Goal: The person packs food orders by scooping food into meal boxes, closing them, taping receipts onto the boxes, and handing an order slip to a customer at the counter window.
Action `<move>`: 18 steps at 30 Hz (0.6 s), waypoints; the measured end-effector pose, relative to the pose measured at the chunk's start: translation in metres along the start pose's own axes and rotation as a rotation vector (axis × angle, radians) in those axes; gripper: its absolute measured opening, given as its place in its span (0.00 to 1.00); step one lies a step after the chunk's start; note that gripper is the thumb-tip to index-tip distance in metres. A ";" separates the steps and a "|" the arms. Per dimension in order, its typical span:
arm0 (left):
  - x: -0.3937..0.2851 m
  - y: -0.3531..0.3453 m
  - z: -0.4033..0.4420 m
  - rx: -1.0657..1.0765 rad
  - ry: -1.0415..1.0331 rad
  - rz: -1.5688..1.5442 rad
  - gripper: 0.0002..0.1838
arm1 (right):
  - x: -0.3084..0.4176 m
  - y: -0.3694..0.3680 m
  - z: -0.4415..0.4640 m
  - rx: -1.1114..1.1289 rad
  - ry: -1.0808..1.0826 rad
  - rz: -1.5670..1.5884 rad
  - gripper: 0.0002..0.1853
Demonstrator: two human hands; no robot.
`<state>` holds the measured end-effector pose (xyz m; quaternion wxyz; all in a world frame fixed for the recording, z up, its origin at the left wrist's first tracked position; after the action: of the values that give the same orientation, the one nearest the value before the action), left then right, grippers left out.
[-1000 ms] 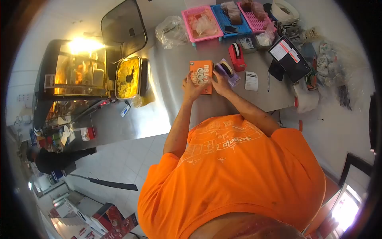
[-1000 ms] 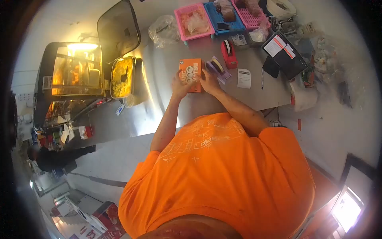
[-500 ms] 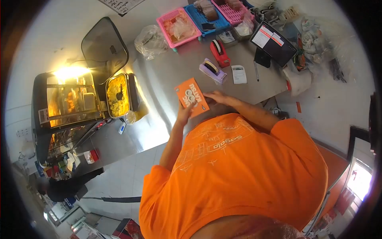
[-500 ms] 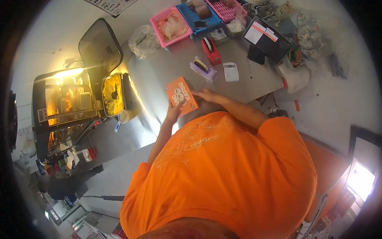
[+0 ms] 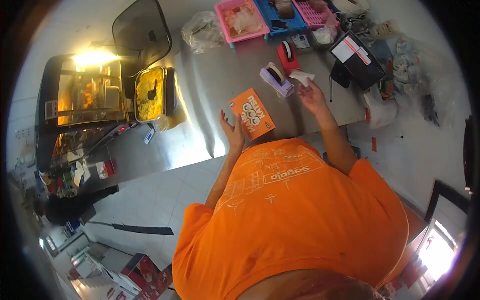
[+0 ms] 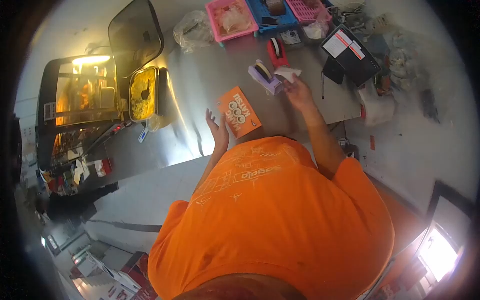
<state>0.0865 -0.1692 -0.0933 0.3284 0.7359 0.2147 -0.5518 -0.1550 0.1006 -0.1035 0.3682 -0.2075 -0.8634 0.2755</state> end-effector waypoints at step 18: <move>-0.052 -0.003 -0.041 0.273 -0.585 0.974 0.19 | -0.027 -0.005 0.067 0.053 0.568 -1.477 0.16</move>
<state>0.0963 -0.1351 -0.0374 0.4922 0.6023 -0.3209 -0.5403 -0.1884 0.0596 -0.1530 0.6669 0.3657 -0.6439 -0.0831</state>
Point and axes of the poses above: each hand's wrist, its own z-axis towards the middle knuckle, its own y-axis out of the back of the hand, x = y × z, the point moved 3 cm from there along z, towards the middle knuckle, and after that the axes turned 3 degrees about z, right-handed, at the moved point
